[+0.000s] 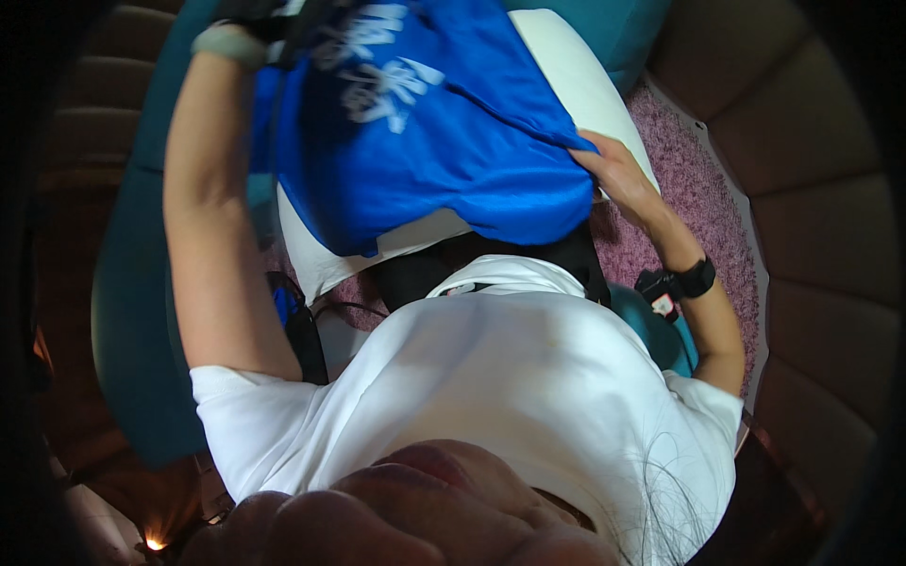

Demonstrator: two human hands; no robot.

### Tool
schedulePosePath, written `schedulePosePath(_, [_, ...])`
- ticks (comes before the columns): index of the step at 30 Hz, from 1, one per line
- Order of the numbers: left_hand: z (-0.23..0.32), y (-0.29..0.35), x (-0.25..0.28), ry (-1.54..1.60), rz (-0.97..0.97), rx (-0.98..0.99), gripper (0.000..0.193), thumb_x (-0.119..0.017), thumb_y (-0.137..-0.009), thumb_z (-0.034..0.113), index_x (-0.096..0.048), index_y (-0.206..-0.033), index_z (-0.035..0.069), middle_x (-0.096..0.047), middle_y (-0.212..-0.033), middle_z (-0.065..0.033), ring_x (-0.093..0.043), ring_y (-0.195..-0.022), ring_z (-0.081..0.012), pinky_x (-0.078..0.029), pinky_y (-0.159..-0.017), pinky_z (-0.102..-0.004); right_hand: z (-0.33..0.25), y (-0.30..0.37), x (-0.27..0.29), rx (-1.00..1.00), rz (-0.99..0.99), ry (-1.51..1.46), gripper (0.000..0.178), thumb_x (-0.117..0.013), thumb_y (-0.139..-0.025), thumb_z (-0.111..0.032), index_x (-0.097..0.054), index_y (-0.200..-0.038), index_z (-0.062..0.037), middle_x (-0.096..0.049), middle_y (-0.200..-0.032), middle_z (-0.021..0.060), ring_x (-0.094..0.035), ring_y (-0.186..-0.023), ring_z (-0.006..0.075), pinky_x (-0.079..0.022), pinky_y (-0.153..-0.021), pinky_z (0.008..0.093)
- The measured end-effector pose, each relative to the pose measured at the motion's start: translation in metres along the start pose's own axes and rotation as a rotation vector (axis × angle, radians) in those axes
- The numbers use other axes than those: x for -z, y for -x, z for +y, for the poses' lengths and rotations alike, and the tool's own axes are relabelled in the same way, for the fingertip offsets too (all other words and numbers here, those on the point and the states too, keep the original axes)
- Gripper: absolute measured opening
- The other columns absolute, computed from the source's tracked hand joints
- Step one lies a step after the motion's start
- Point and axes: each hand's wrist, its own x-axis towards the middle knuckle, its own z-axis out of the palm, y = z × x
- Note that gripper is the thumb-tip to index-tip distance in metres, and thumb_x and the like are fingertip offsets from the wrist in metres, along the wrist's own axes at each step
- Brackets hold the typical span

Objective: The person folds a pair of grey trousers, a floral patterned cloth, and a blue t-shirt on a white pillow placed on a teal sofa. The person smooths and aligns each item before folding it into a compact shape and stacking it.

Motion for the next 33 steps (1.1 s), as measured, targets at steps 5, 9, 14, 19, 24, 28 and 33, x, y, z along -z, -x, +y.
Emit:
schedulePosePath(5, [0.0, 0.061, -0.11, 0.327, -0.571, -0.065, 0.095, -0.073, -0.081, 0.023, -0.019, -0.157, 0.004, -0.029, -0.157, -0.0254, -0.03, -0.146, -0.0343, -0.03, -0.118, -0.039, 0.082, 0.01, 0.036, -0.273, 0.195, -0.08, 0.04, -0.058, -0.099, -0.031, -0.061, -0.13, -0.0054, -0.067, -0.103, 0.0004, -0.057, -0.086, 0.0084, -0.043, -0.076, 0.0231])
schedulePosePath(9, [-0.02, 0.129, -0.094, 0.228, -0.717, -0.066, 0.095, -0.072, -0.086, 0.032, -0.016, -0.159, 0.008, -0.033, -0.156, -0.0257, -0.039, -0.14, -0.0364, -0.034, -0.115, -0.0452, 0.108, 0.017, 0.047, -0.329, 0.236, -0.081, 0.036, -0.057, -0.1, -0.03, -0.063, -0.127, -0.006, -0.068, -0.099, -0.0004, -0.057, -0.081, 0.0077, -0.045, -0.072, 0.0238])
schedulePosePath(14, [-0.041, 0.266, -0.019, -0.233, -0.552, 0.175, 0.066, -0.063, -0.095, 0.048, -0.043, -0.149, 0.015, -0.047, -0.146, -0.0198, -0.048, -0.133, -0.0369, -0.04, -0.111, -0.0434, 0.09, 0.021, 0.037, -0.155, 0.233, -0.063, 0.034, -0.057, -0.101, -0.032, -0.065, -0.124, -0.0083, -0.066, -0.09, -0.0027, -0.057, -0.073, 0.0069, -0.044, -0.066, 0.0223])
schedulePosePath(19, [-0.032, 0.369, 0.038, -0.533, -0.427, 0.695, 0.068, -0.056, -0.096, 0.054, -0.046, -0.145, 0.009, -0.043, -0.145, -0.0295, -0.042, -0.133, -0.0471, -0.037, -0.103, -0.0668, 0.053, 0.021, 0.035, -0.124, 0.221, 0.587, 0.052, -0.063, -0.095, -0.045, -0.063, -0.117, 0.0019, -0.068, -0.099, 0.0135, -0.064, -0.095, 0.0212, -0.05, -0.088, 0.0339])
schedulePosePath(24, [-0.027, 0.381, 0.045, -0.784, -0.222, 0.924, 0.051, -0.054, -0.098, 0.045, -0.055, -0.117, -0.002, -0.059, -0.121, -0.0275, -0.056, -0.115, -0.0451, -0.046, -0.087, -0.0615, 0.033, -0.007, -0.001, 0.674, 0.447, 1.144, 0.066, -0.071, -0.086, -0.049, -0.056, -0.132, -0.0038, -0.055, -0.132, 0.0211, -0.051, -0.122, 0.038, -0.041, -0.103, 0.0462])
schedulePosePath(28, [-0.042, 0.381, 0.027, -0.743, -0.164, 0.832, 0.035, -0.053, -0.1, 0.036, -0.055, -0.101, 0.0, -0.068, -0.094, -0.0245, -0.068, -0.089, -0.044, -0.053, -0.075, -0.0553, 0.034, -0.051, -0.045, 0.681, 0.406, 1.287, 0.074, -0.067, -0.086, -0.057, -0.049, -0.145, -0.018, -0.042, -0.15, 0.021, -0.037, -0.139, 0.0417, -0.032, -0.107, 0.0602])
schedulePosePath(33, [-0.068, 0.407, 0.051, -0.818, -0.153, 0.679, 0.017, -0.055, -0.095, 0.015, -0.052, -0.11, 0.008, -0.07, -0.097, -0.0199, -0.069, -0.083, -0.0426, -0.055, -0.074, -0.0532, 0.049, -0.079, -0.088, 0.699, 0.267, 1.33, 0.079, -0.057, -0.089, -0.065, -0.033, -0.155, -0.0296, -0.027, -0.16, 0.0191, -0.023, -0.147, 0.0428, -0.022, -0.109, 0.0706])
